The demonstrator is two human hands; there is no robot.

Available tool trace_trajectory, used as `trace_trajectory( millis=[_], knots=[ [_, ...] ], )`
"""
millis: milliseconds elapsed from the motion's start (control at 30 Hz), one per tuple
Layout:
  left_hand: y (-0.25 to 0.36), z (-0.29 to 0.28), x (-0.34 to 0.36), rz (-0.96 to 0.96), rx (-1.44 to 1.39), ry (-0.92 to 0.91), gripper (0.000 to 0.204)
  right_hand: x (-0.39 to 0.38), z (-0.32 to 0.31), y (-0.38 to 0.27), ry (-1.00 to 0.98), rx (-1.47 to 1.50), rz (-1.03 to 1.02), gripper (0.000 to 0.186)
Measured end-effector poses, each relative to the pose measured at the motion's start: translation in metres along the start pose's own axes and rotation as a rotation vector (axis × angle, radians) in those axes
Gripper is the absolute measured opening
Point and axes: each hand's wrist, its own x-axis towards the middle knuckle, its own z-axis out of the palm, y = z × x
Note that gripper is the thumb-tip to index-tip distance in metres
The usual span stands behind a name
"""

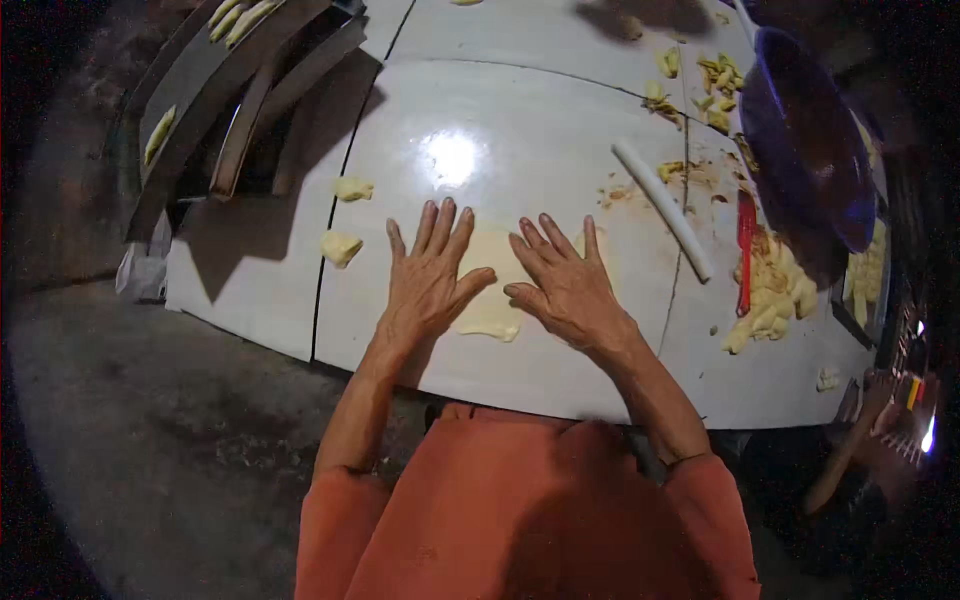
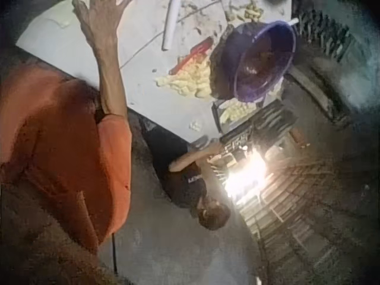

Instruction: The person flattens pieces of dough using a rolling pin and by hand, spreads chocolate filling onto the dough using a spatula, places banana pieces on the filling, rolls the dough up, and places the rolled dough onto a baking tray.

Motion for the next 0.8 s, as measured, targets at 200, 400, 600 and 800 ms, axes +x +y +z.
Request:
trace_trajectory(
  millis=[200,400,600,800],
  knots=[
    [-0.006,-0.001,-0.012,-0.127,0.018,-0.019,0.094,-0.051,-0.055,0.070,0.632,0.434,0.720,0.038],
    [0.001,0.004,-0.005,-0.099,0.020,-0.022,0.091,-0.124,-0.061,0.172,0.446,-0.324,1.133,0.040],
    [0.004,0.002,-0.008,-0.111,0.032,0.009,0.088,-0.119,-0.065,0.175,0.427,-0.342,1.030,0.034],
    [0.007,-0.005,-0.006,-0.148,-0.011,-0.038,0.087,-0.120,-0.074,0.151,0.527,-0.260,1.109,0.041]
  ],
)
